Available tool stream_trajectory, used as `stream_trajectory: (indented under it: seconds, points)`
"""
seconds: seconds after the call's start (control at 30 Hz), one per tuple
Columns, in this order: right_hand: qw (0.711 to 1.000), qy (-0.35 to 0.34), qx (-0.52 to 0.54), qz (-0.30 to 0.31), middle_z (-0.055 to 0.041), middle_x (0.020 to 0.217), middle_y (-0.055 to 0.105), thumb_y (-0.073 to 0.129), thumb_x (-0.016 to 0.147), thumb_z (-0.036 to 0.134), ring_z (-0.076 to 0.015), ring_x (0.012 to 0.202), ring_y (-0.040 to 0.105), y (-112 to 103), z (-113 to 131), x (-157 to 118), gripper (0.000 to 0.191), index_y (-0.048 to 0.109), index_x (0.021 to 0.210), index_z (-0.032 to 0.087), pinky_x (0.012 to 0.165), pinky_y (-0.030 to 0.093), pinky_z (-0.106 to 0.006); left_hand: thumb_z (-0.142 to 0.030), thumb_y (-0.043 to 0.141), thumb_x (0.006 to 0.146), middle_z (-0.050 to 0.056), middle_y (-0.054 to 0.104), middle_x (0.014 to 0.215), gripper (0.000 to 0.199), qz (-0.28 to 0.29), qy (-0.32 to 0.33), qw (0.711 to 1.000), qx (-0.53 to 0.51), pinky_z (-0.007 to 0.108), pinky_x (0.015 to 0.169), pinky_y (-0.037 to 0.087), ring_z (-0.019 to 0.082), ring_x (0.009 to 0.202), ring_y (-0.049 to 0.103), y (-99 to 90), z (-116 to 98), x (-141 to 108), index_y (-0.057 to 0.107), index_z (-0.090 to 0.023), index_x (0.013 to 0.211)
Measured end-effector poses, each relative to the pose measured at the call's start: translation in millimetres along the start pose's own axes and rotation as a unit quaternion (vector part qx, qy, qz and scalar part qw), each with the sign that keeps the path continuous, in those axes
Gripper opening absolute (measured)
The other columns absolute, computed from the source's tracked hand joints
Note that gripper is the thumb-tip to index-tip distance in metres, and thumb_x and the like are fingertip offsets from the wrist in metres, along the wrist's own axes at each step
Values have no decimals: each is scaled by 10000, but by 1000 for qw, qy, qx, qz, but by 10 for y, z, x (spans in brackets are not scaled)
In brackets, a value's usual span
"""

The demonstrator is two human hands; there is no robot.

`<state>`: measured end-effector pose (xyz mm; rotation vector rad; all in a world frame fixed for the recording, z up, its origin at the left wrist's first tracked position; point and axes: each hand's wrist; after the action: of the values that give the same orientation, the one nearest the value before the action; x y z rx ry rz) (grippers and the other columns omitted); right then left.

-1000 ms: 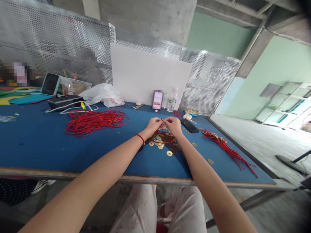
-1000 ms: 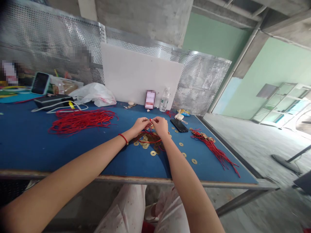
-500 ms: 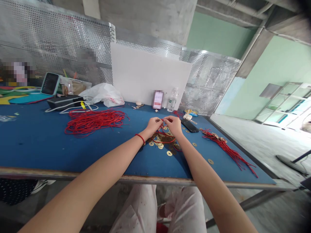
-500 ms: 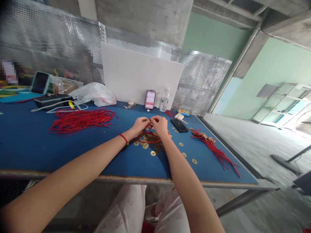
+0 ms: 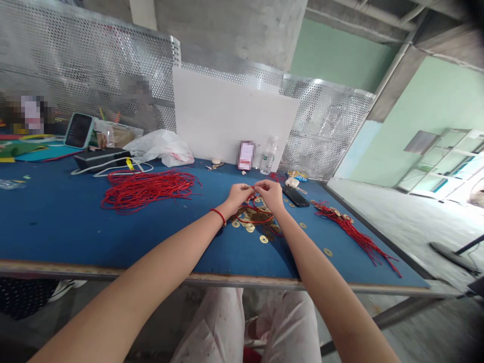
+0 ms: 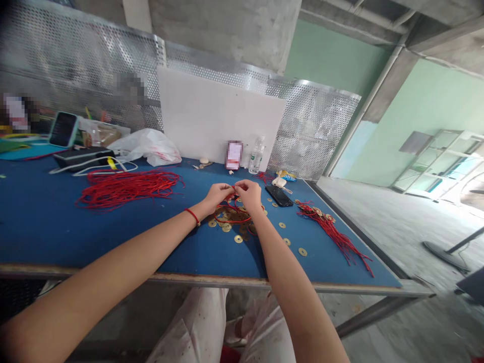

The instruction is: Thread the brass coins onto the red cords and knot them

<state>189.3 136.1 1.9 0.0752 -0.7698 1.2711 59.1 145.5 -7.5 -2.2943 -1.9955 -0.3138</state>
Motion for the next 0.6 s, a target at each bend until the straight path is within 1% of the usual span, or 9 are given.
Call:
stream_trajectory:
  seconds: [0.17,0.27,0.37,0.47,0.6]
  points:
    - [1000,-10,-17,9,-31,756,731,611,723,181,-179,723,664,-7,5,0,108,715,751,178,711,503,-281,-204,653,673,-9,525,482,148,-2,-2,999,-42,225,490,280,77,462,418,-4,45,27,608,-130,553]
    - [998,-24,-49,9,-32,772,737,605,744,153,-177,736,669,-12,18,-4,119,718,764,180,730,504,-282,-197,643,661,-7,528,490,119,0,0,999,-51,226,482,259,74,456,407,-5,82,55,633,-122,570]
    - [995,-48,-86,13,-32,800,743,592,764,128,-177,768,676,-9,16,-2,141,720,775,186,770,504,-287,-186,625,660,4,547,508,110,5,-2,998,-63,226,489,273,80,467,431,-6,103,72,645,-120,574]
    - [989,-75,-127,13,-42,842,747,585,779,122,-185,802,680,-1,1,-1,155,724,795,187,804,500,-298,-173,600,677,16,561,513,129,8,-15,997,-71,227,505,302,91,481,464,-3,80,62,646,-121,569]
    - [981,-93,-173,11,-44,873,745,572,785,116,-194,829,676,-5,5,-15,181,728,826,200,810,494,-307,-153,575,708,34,587,523,162,3,-55,994,-91,232,519,331,108,497,514,15,-9,14,636,-118,563]
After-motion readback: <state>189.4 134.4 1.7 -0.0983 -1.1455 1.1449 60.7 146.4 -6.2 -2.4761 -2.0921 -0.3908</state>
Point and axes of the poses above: each hand's wrist, its own x-axis towards the middle knuckle, its own y-axis out of the palm, z = x × y
